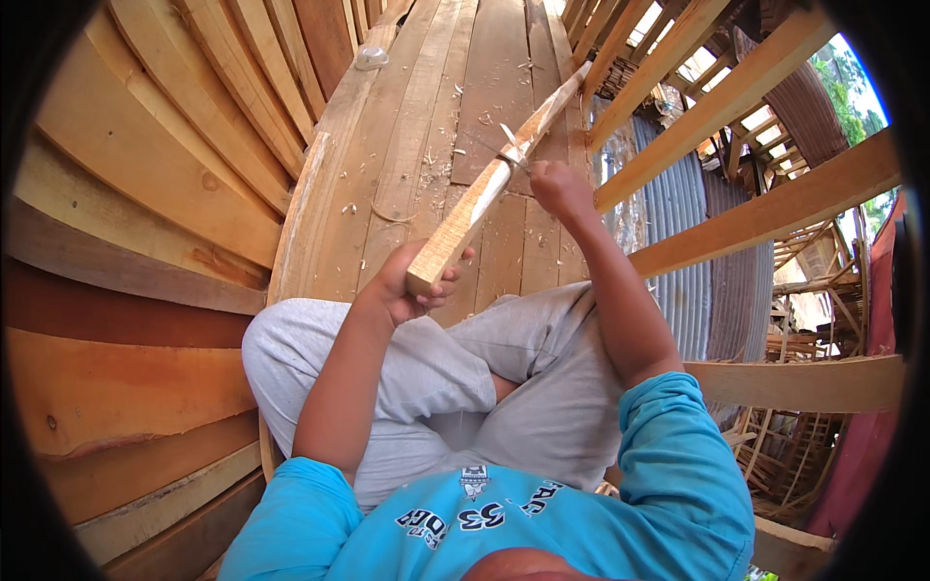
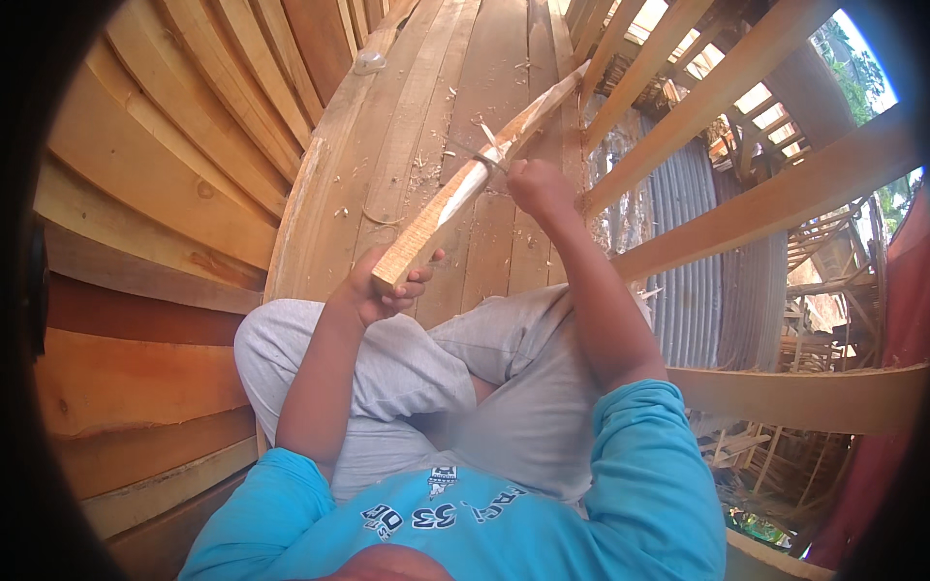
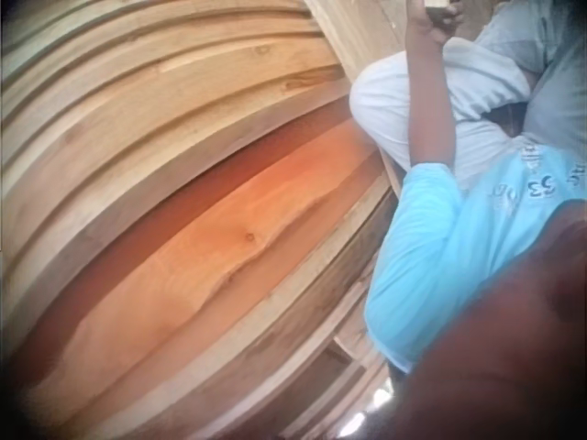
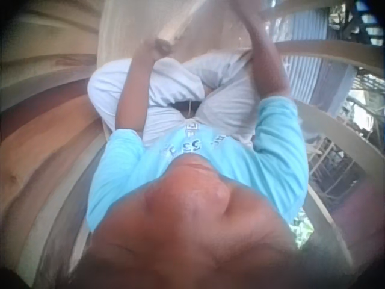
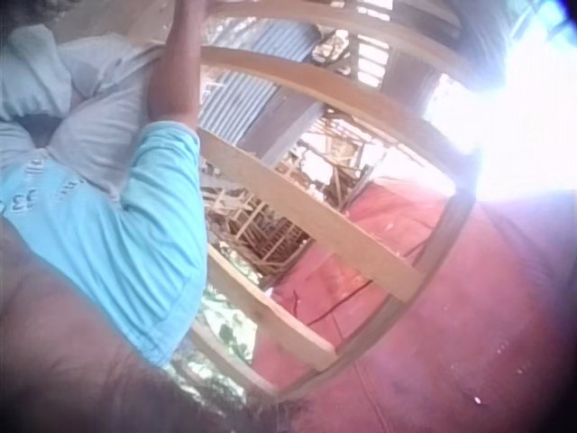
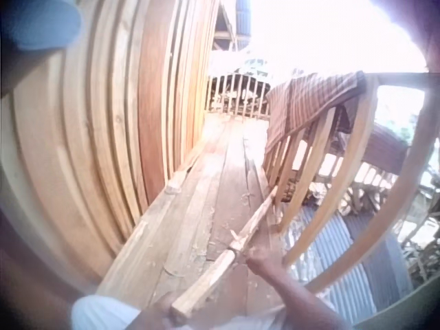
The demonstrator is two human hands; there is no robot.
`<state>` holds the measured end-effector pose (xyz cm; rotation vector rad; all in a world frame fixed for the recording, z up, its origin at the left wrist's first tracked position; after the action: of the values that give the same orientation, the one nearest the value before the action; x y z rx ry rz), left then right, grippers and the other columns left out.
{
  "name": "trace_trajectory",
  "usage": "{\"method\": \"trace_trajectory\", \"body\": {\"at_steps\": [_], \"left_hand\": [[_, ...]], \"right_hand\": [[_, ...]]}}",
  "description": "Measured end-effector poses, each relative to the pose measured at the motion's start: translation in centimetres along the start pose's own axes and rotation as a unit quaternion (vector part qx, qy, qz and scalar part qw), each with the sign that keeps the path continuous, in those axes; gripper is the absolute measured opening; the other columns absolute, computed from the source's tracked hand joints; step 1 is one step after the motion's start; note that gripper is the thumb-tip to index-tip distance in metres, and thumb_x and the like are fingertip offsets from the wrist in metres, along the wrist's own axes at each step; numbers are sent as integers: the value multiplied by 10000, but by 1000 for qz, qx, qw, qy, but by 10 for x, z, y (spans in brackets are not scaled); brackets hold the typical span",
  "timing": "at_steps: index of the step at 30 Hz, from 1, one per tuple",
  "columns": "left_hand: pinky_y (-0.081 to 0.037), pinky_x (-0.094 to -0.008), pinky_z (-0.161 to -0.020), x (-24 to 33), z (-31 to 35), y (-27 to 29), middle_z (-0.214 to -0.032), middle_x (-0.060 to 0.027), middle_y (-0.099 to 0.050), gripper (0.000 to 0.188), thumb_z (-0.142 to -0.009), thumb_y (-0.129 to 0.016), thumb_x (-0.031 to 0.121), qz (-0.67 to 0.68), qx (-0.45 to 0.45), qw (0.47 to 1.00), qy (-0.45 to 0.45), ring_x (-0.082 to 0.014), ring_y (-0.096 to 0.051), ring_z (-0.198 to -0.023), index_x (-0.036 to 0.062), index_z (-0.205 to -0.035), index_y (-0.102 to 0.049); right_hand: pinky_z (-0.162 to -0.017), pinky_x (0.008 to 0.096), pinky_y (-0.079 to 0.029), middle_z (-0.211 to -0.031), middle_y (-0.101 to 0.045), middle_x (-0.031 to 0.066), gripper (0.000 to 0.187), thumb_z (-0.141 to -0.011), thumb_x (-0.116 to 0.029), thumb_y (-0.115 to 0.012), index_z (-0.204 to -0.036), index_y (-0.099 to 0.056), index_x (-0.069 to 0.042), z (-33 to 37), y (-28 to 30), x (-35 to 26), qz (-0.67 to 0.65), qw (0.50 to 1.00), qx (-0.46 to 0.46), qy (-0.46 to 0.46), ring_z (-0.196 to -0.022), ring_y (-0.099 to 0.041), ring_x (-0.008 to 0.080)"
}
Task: The person sits cross-legged on a wooden floor and uses a knife to carve a long rectangular piece of wood. They repeatedly scrape and shave the wood surface, producing wood shavings that accumulate on the floor.
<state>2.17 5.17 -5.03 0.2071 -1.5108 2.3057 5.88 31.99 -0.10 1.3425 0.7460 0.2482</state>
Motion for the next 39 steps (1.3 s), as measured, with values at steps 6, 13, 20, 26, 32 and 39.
{"method": "trace_trajectory", "body": {"at_steps": [6, 13, 20, 26, 32, 39], "left_hand": [[-334, -189, -337, 15, 12, 24, -735, -44, -522, 440, -1010, -385, 290, 59, -38, 997, -11, -92, -497, -487, -61, -1260, -475], [-345, -179, -333, 12, -1, 14, -745, -54, -494, 444, -1016, -338, 280, 66, -17, 998, -7, -80, -478, -487, -77, -1251, -456], [-337, -159, -359, 19, -18, 5, -765, -30, -503, 429, -1001, -355, 280, 48, -24, 999, -9, -55, -466, -524, -57, -1231, -487], [-366, -171, -362, 18, -20, -2, -778, -52, -485, 454, -1021, -326, 284, 74, -34, 997, -7, -67, -485, -541, -78, -1270, -437], [-352, -179, -358, 12, -9, -8, -761, -44, -510, 433, -1011, -356, 290, 80, -65, 995, 7, -76, -492, -519, -54, -1250, -465], [-336, -185, -367, -7, -1, 10, -749, -27, -537, 399, -1006, -398, 314, 16, 11, 1000, 6, -79, -495, -516, -4, -1221, -507]], "right_hand": [[-784, 535, -521, -831, -672, 279, 485, -926, -347, -426, -725, -681, 14, 101, -9, -111, -37, 989, -57, 132, -805, -658, 469], [-752, 542, -530, -794, -683, 253, 433, -894, -306, -440, -712, -701, -13, 36, -14, -60, 8, 989, 59, 138, -797, -671, 442], [-813, 538, -525, -842, -691, 262, 466, -902, -323, -420, -757, -712, 9, -9, -13, -28, -10, 992, 96, 85, -846, -667, 460], [-849, 531, -519, -884, -695, 276, 487, -909, -332, -405, -816, -729, 20, -16, -9, -17, -3, 991, 120, 66, -871, -665, 471], [-829, 535, -521, -864, -690, 282, 477, -915, -318, -411, -801, -724, 23, 19, -3, -27, -21, 996, 80, 33, -833, -664, 475], [-837, 540, -509, -875, -671, 304, 514, -936, -346, -392, -800, -705, 37, 21, -4, -36, -3, 995, 18, 97, -854, -661, 469]]}}
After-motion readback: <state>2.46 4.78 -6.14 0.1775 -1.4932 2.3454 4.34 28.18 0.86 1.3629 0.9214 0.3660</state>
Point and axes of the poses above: each hand's wrist, its own z-axis away from the middle knuckle, its own y-axis out of the back of the hand, x = y × z, the point moved 9 cm from there along -z, towards the middle knuckle
